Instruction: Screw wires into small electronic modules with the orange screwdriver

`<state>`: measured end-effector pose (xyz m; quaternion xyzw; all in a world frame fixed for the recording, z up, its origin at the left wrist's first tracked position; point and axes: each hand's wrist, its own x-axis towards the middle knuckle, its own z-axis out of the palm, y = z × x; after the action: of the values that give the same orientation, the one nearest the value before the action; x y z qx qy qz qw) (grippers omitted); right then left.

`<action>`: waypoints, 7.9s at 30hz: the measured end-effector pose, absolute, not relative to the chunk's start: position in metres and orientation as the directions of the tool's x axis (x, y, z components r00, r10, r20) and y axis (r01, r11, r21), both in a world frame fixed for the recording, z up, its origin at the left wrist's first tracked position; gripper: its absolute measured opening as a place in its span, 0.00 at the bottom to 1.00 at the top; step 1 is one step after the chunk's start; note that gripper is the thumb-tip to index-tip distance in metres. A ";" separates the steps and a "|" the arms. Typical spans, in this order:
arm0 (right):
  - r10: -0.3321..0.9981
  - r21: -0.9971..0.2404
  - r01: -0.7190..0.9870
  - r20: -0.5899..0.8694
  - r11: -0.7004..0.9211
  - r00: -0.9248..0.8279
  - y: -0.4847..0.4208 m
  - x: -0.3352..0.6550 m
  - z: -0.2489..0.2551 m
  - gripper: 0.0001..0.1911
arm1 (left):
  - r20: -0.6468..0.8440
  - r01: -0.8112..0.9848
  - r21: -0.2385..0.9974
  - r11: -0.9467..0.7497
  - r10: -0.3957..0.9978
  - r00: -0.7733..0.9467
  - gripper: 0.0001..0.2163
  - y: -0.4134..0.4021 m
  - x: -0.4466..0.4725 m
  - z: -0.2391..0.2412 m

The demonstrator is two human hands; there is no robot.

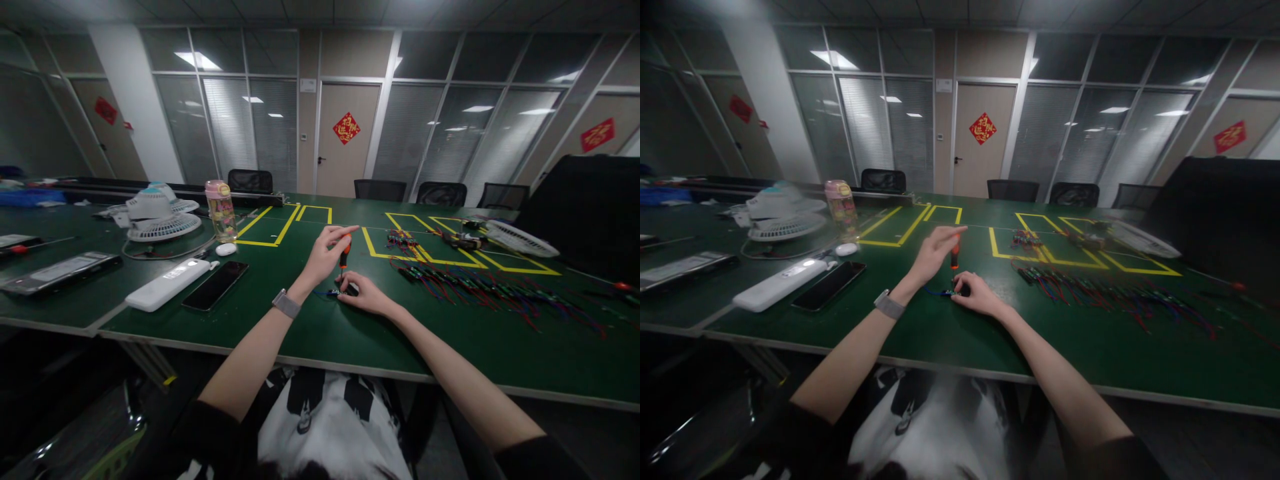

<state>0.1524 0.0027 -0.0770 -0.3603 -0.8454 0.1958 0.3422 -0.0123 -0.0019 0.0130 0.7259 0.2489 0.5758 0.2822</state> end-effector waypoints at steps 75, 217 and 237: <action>0.744 -0.577 0.476 0.439 0.664 -0.504 0.001 0.152 -0.075 0.06 | 0.674 -0.013 0.722 -0.692 0.698 0.243 0.13 -0.002 -0.011 0.013; 0.786 -0.584 0.535 0.361 0.610 -0.502 -0.003 0.152 -0.071 0.06 | 0.661 -0.049 0.736 -0.675 0.702 0.266 0.13 -0.007 -0.010 0.014; 0.809 -0.599 0.552 0.343 0.580 -0.477 -0.005 0.150 -0.067 0.07 | 0.682 -0.057 0.716 -0.695 0.681 0.266 0.13 -0.002 -0.009 0.011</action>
<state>0.1500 -0.0054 -0.0674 -0.4080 -0.8337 0.2087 0.3080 -0.0092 -0.0021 0.0112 0.7259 0.2148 0.5664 0.3258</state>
